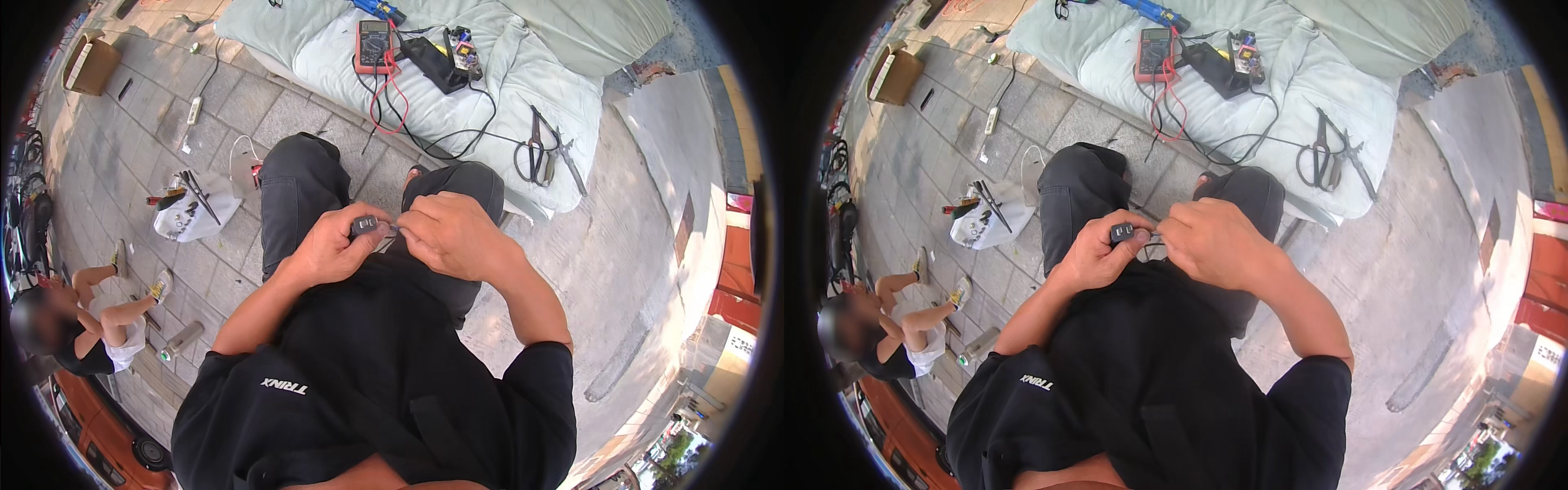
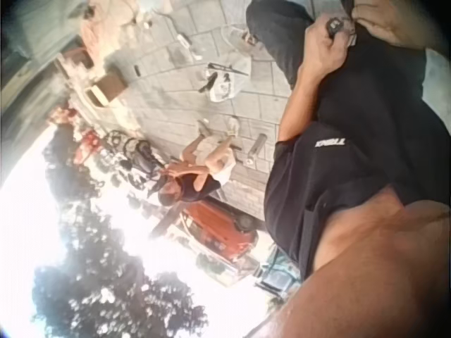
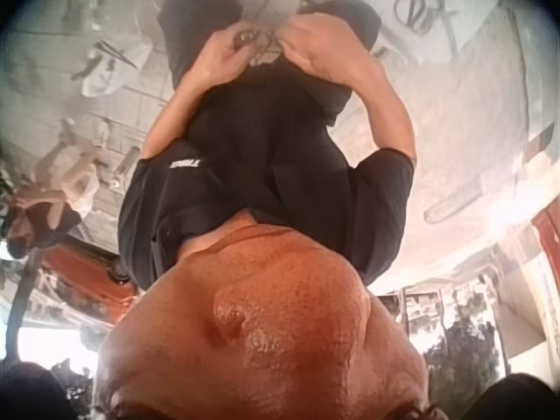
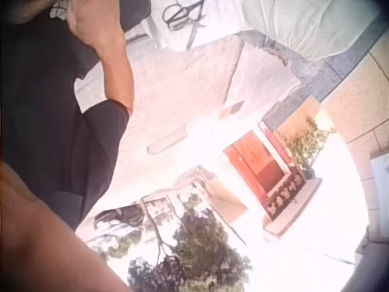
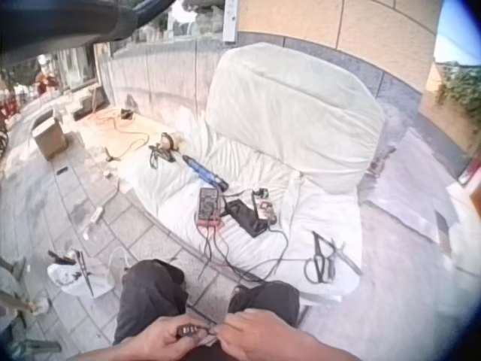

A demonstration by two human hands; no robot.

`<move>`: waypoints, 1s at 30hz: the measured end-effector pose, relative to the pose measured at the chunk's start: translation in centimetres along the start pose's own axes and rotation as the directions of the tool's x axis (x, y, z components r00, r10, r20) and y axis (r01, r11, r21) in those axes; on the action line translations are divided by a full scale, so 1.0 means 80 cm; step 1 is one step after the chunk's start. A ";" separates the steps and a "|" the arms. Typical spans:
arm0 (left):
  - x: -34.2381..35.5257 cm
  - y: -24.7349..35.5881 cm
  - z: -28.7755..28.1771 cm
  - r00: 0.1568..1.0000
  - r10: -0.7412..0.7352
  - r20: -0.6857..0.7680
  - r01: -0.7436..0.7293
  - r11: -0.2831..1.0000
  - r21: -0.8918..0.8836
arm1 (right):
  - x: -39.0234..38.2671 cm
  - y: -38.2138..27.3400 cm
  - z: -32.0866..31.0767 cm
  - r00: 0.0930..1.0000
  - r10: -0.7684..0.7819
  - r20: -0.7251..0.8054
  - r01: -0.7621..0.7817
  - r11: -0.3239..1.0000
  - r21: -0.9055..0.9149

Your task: The person sits on a cushioned surface on a sidewalk and uses wire cutters to strip wires and a multimeter to test a small electronic component. They repeatedly strip and test the wires while handling the component.

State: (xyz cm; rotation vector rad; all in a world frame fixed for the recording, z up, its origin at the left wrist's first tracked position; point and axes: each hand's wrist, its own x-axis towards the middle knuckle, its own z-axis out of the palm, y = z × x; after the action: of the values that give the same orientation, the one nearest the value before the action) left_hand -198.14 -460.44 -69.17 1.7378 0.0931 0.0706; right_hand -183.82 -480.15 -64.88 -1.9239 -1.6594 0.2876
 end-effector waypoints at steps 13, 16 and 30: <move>-0.066 0.014 -0.040 0.970 0.004 0.245 0.034 0.988 -0.151 | 0.000 -0.050 -0.002 0.994 -0.045 0.101 0.017 0.966 0.260; -0.065 0.011 -0.047 0.975 -0.032 0.218 0.067 0.986 -0.152 | 0.014 -0.049 -0.002 0.994 -0.069 0.080 0.047 0.967 0.249; -0.046 0.031 -0.050 0.941 -0.267 0.208 0.281 0.959 -0.040 | 0.038 -0.035 0.007 0.997 0.047 0.062 -0.061 0.964 0.260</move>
State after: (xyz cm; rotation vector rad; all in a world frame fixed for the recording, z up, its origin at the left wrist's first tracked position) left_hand -202.18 -457.33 -66.03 1.6388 0.1814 -0.3032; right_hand -185.83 -476.94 -63.13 -1.7770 -1.5199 0.5584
